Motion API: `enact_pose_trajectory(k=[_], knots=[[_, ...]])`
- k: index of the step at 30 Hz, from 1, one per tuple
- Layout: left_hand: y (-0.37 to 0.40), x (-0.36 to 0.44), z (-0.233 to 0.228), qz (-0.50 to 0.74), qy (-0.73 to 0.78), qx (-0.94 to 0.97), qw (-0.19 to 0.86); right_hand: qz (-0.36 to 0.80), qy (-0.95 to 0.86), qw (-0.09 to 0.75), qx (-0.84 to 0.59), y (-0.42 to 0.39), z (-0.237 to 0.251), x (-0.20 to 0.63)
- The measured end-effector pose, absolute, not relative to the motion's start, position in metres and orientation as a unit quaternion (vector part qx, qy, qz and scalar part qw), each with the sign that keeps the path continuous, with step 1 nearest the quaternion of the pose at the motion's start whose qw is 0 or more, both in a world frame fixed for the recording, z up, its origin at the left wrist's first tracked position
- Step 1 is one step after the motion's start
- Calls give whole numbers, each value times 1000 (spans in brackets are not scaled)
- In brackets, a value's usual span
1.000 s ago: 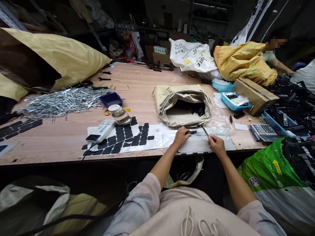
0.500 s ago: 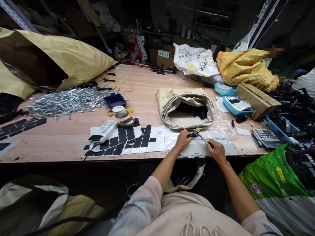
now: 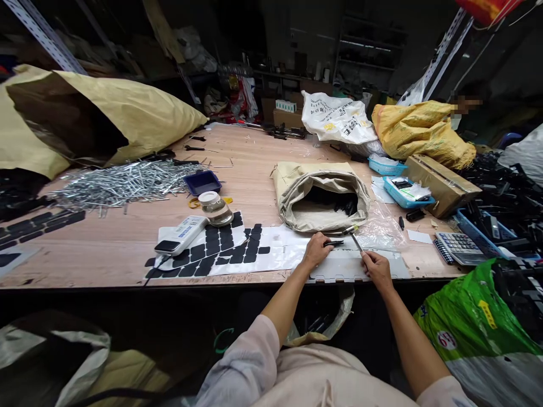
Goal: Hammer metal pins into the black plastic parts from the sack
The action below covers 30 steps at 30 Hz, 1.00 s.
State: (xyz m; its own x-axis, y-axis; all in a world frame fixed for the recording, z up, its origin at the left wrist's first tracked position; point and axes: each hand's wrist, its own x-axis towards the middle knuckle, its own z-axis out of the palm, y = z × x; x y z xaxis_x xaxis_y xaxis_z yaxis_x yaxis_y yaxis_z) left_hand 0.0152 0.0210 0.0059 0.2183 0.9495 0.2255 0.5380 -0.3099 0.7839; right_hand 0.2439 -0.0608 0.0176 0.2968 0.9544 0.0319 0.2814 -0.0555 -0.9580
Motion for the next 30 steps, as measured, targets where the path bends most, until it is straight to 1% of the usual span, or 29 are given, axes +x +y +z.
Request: enact_pose_trajectory(k=[2,4,7,10,12,15,17,18,20,22,24,26,30], knots=[[14,13,12,383,495,730,273,385,-427,534,-619,-58,16,248],[-4,9,19,414,469,742,240,398,-395,570,-600,-57,16,250],[-50,1,21,411,414,787,203,410,-394,572,-592,-57,16,250],[-102,-10,8,325,377,839,220,425,-407,551,-592,-57,18,249],[-129,-17,-5,248,403,845,248,426,-406,552,-591,-57,17,249],[-149,-24,-18,135,463,822,303,422,-400,562,-588,-57,16,249],[-149,-22,-13,117,452,821,329,422,-401,561,-589,-58,16,249],[-143,-19,-7,141,437,823,335,423,-401,559,-589,-58,16,248],[-122,-7,15,242,420,808,335,426,-400,555,-592,-59,17,247],[-83,8,40,354,434,762,325,428,-399,552,-594,-59,19,246],[-32,25,63,412,462,720,313,426,-399,551,-596,-59,20,245],[26,41,76,418,519,691,281,425,-397,552,-598,-58,20,244],[121,66,72,330,648,645,234,420,-388,558,-602,-56,17,243]])
